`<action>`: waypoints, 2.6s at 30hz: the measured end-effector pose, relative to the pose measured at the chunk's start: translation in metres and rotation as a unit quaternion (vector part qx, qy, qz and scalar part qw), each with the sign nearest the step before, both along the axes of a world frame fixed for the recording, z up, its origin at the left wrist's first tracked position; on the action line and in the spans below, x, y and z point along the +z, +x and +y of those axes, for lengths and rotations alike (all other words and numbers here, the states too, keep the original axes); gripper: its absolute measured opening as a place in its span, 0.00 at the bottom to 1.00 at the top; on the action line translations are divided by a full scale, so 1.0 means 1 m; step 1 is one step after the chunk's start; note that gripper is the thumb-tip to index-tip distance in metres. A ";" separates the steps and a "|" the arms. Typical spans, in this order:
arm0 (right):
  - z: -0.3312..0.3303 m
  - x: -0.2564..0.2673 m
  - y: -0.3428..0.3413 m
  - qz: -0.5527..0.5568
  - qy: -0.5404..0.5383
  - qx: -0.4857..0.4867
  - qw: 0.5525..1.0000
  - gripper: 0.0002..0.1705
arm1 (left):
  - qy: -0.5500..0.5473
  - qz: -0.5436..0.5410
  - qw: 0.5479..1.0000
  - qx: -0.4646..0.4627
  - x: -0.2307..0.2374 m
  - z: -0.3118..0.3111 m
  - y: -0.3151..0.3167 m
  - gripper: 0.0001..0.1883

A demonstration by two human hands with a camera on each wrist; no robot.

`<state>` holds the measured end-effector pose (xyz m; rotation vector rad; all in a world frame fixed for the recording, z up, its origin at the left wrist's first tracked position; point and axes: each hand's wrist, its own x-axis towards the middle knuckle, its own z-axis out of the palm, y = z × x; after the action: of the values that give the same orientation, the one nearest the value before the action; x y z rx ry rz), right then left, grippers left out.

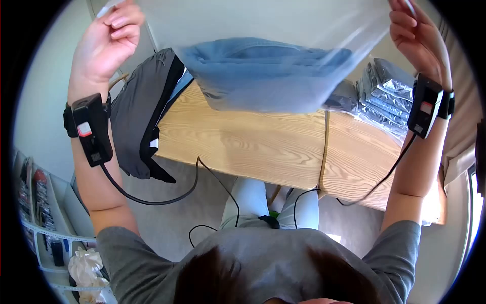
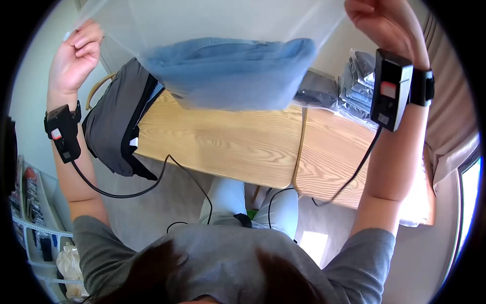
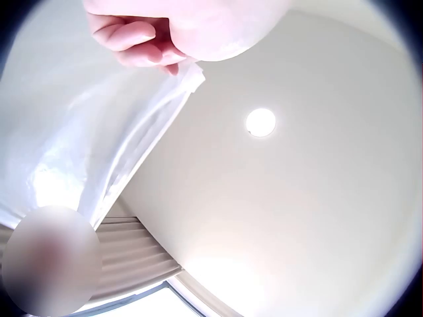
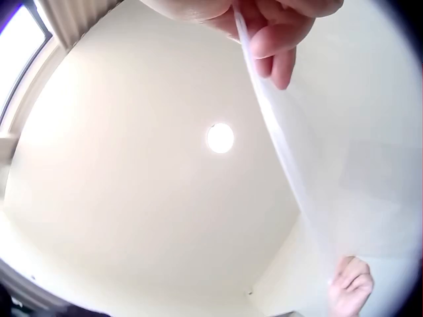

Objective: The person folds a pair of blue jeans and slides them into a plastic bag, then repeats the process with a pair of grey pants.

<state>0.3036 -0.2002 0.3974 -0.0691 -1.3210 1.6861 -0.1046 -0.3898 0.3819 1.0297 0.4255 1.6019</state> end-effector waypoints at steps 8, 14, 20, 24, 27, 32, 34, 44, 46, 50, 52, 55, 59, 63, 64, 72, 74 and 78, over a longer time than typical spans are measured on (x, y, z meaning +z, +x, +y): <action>0.093 -0.033 -0.009 -0.124 -0.099 0.021 0.987 0.14 | -0.104 -0.024 0.991 0.079 -0.037 0.052 0.002 0.11; 0.091 -0.061 -0.036 -0.151 -0.048 -0.078 0.984 0.16 | -0.147 0.003 0.977 0.156 -0.069 0.093 -0.019 0.10; 0.039 -0.092 0.007 -0.076 -0.003 -0.059 0.995 0.13 | -0.063 0.009 0.977 0.202 -0.094 0.044 0.027 0.15; -0.027 -0.187 0.040 -0.161 -0.008 -0.161 0.974 0.18 | -0.060 0.178 0.953 0.240 -0.200 -0.009 0.035 0.13; -0.068 -0.263 0.066 -0.336 0.008 -0.103 0.936 0.23 | -0.162 0.256 0.923 0.239 -0.297 -0.055 0.038 0.11; -0.096 -0.358 0.101 -0.241 -0.153 0.007 0.958 0.23 | -0.294 0.199 0.930 0.098 -0.392 -0.115 0.041 0.16; -0.082 -0.379 0.122 -0.339 -0.090 -0.062 0.935 0.20 | -0.302 0.295 0.888 0.182 -0.392 -0.116 0.031 0.12; -0.044 -0.362 0.035 -0.571 0.477 -0.295 0.600 0.44 | 0.050 0.751 0.581 0.309 -0.361 -0.018 0.035 0.51; -0.042 -0.354 0.029 -0.580 0.524 -0.264 0.565 0.44 | 0.205 0.751 0.559 0.284 -0.359 0.000 0.037 0.50; -0.041 -0.351 0.024 -0.592 0.583 -0.176 0.528 0.37 | 0.298 0.760 0.532 0.223 -0.357 0.019 0.043 0.42; -0.039 -0.354 0.025 -0.559 0.575 -0.157 0.577 0.32 | 0.281 0.774 0.537 0.185 -0.353 0.018 0.045 0.32; -0.037 -0.348 0.028 -0.540 0.496 -0.132 0.667 0.26 | 0.251 0.780 0.550 0.159 -0.355 0.020 0.042 0.24; -0.018 -0.363 0.035 -0.460 0.399 -0.071 0.790 0.19 | 0.194 0.720 0.652 0.138 -0.364 0.026 0.032 0.18; -0.017 -0.362 0.043 -0.400 0.167 -0.040 0.900 0.15 | -0.100 0.538 0.821 0.164 -0.394 0.012 0.017 0.13; -0.019 -0.357 0.044 -0.399 0.121 -0.055 0.907 0.15 | 0.011 0.671 0.696 0.256 -0.413 0.015 0.004 0.14; -0.028 -0.376 0.030 -0.282 -0.125 -0.199 0.930 0.19 | -0.321 0.311 0.890 0.087 -0.325 0.011 0.065 0.33; -0.036 -0.365 0.010 -0.280 -0.103 -0.272 0.915 0.21 | -0.344 0.299 0.887 0.074 -0.325 0.015 0.063 0.34; -0.021 -0.354 -0.003 -0.335 -0.213 -0.281 0.874 0.25 | -0.418 0.213 0.883 -0.004 -0.323 0.026 0.052 0.37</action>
<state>0.3002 -0.2215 0.0432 -1.2766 -1.1966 1.4362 -0.0524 -0.3634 0.0588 0.6774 1.2800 0.9785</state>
